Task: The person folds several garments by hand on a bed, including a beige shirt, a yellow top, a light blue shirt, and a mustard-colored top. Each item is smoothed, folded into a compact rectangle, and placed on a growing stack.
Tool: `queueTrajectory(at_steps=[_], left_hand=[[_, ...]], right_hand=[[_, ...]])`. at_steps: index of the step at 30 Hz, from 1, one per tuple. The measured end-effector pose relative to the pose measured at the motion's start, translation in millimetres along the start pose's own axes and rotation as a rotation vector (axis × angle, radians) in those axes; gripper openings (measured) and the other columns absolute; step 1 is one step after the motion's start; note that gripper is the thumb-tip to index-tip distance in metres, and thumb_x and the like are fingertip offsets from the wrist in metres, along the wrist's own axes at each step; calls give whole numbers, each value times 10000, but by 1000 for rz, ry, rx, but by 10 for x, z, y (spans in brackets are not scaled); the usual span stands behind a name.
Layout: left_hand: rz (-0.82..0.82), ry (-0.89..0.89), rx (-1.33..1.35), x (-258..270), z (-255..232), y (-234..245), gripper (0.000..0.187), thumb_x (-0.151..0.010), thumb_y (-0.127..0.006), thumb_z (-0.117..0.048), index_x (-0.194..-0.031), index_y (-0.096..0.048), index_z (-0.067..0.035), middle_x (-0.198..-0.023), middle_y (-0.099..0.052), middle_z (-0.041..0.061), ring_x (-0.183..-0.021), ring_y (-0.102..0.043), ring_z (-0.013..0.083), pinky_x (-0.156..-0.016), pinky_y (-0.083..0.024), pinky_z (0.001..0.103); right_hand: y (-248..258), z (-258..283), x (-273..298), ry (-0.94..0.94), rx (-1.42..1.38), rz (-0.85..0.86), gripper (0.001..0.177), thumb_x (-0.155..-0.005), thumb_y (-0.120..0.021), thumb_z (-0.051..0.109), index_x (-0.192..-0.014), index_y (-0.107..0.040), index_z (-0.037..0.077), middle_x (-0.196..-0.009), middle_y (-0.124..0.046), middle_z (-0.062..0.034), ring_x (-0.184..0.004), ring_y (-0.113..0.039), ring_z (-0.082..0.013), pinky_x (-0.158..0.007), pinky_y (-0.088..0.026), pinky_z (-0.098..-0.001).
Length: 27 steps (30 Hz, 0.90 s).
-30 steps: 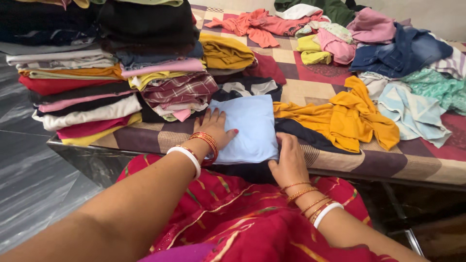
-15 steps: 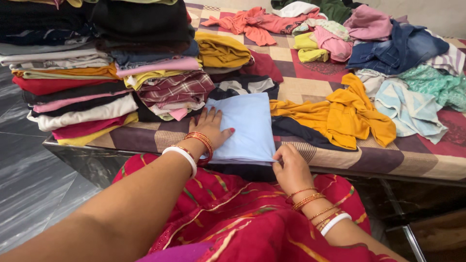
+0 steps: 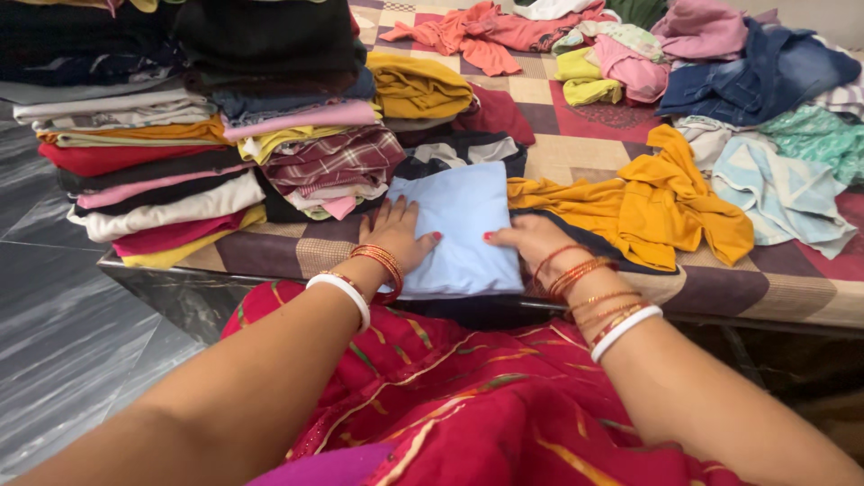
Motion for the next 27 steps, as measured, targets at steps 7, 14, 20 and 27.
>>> queueTrajectory(at_steps=[7,14,20,27], left_hand=[[-159,-275,963,-58,-120,-158,684,-1006,-448,-598,-1519,-444,-145,-1587,-417,138,-1489,-347,335,-1224,-265,547],[307,-151,2033,51,-494,-602,674,-1040,-462,-535,-1552,-403,-101,-1575,-431,140,-1474,-394,313,-1223,-324,469],[298,-463,2174,-101,-692,-59,669,-1069,-475,-481,-1581,-368,-63,-1565,-443,142,-1462,-435,295,-1221,-375,403],[-156,-421,879,-213,-863,283,815,-1018,-582,-464,-1591,-254,13,-1572,-380,244,-1464,-358,298,-1181,-302,354]], right_hand=[[-839,998,254,261,-162,202,508,-826,-691,36,-1324,-600,7,-897,-694,-45,-729,-648,-126,-672,-556,-281],[-1337,1379,559,518,-50,202,485,-905,-682,81,-1362,-577,-40,-1017,-687,-97,-898,-683,-171,-834,-583,-293],[-1241,1396,1125,1132,607,-180,867,-832,-866,230,-1472,-358,-62,-1387,-506,-207,-1305,-504,-316,-1093,-431,-425],[-538,854,506,493,-615,-60,524,-964,-740,166,-1398,-514,-21,-1338,-596,-119,-1259,-574,-271,-1123,-431,-460]])
Point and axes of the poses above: each hand's wrist, its own x-axis away from the middle knuckle, its own y-axis out of the back of the hand, z = x × y, the point moved 10 cm from there along -x, towards the middle knuckle
